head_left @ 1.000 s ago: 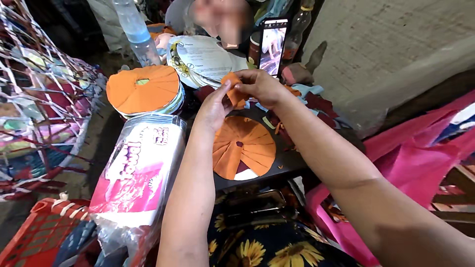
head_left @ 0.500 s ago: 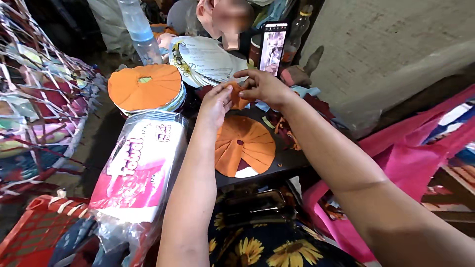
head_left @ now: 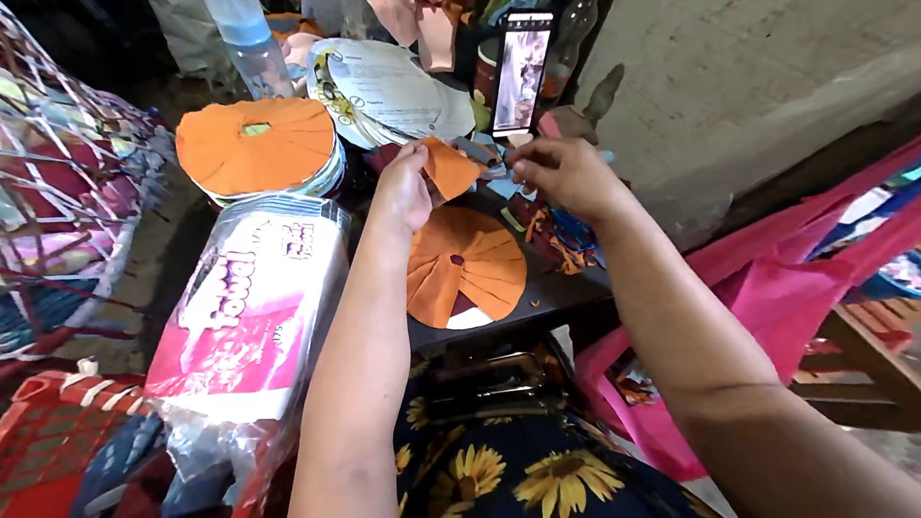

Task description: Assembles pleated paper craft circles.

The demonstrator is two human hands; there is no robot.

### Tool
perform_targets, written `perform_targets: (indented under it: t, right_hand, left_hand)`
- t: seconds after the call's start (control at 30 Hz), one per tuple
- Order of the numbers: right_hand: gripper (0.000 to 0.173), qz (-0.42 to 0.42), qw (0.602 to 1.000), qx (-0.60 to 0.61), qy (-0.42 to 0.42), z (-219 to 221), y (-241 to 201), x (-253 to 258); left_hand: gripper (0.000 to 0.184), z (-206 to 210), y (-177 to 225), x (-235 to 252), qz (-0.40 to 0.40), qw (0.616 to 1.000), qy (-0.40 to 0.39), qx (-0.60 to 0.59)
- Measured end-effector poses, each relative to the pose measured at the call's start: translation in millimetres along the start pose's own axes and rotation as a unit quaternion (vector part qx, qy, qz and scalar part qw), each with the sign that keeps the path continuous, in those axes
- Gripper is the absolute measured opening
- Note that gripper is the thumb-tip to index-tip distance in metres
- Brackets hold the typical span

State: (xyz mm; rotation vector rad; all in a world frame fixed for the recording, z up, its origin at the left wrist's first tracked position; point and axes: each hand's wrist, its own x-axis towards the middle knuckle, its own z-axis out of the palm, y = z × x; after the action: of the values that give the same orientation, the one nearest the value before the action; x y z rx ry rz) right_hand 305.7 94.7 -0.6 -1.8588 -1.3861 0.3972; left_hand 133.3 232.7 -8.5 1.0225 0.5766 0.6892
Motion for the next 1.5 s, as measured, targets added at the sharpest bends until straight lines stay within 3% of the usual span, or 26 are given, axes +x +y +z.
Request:
perform_targets:
  t: [0.2, 0.3, 0.4, 0.5, 0.67, 1.0, 1.17, 1.27, 1.37, 1.5]
  right_hand:
    - [0.025, -0.045, 0.995, -0.087, 0.022, -5, -21, -13]
    - [0.024, 0.021, 0.98, -0.198, 0.025, -27, -7, -39]
    - [0.028, 0.125, 0.955, -0.265, -0.047, -33, 18, -57]
    - [0.031, 0.178, 0.942, -0.274, -0.08, -25, 34, -63]
    - [0.041, 0.197, 0.941, -0.268, -0.067, -20, 40, -58]
    - [0.03, 0.208, 0.945, -0.247, -0.045, -31, 43, -58]
    - [0.029, 0.198, 0.943, -0.265, -0.048, -27, 42, -60]
    - [0.032, 0.173, 0.954, -0.246, -0.002, -24, 34, -62]
    - [0.036, 0.081, 0.981, -0.153, 0.083, -19, 16, -61]
    - [0.05, -0.037, 0.994, 0.034, 0.095, -1, -8, -49]
  left_hand:
    - [0.034, -1, -1, 0, -0.003, 1.0, -0.002, 0.016]
    - [0.034, 0, 1, 1, -0.015, 1.0, -0.001, 0.017]
    - [0.026, 1, 2, 0, -0.027, 0.999, -0.024, 0.016]
    - [0.023, 3, 1, -1, -0.034, 0.999, -0.038, 0.008]
    - [0.029, 3, 1, -3, -0.025, 0.999, -0.037, -0.012]
    - [0.032, 4, 3, -4, -0.02, 0.998, -0.052, -0.01]
    - [0.034, 6, 4, -7, -0.001, 0.997, -0.069, 0.035]
    - [0.033, 10, 6, -11, 0.034, 0.987, -0.097, 0.122]
    - [0.031, 16, 8, -15, 0.054, 0.962, -0.127, 0.234]
    - [0.031, 34, 17, -27, 0.063, 0.923, -0.174, 0.339]
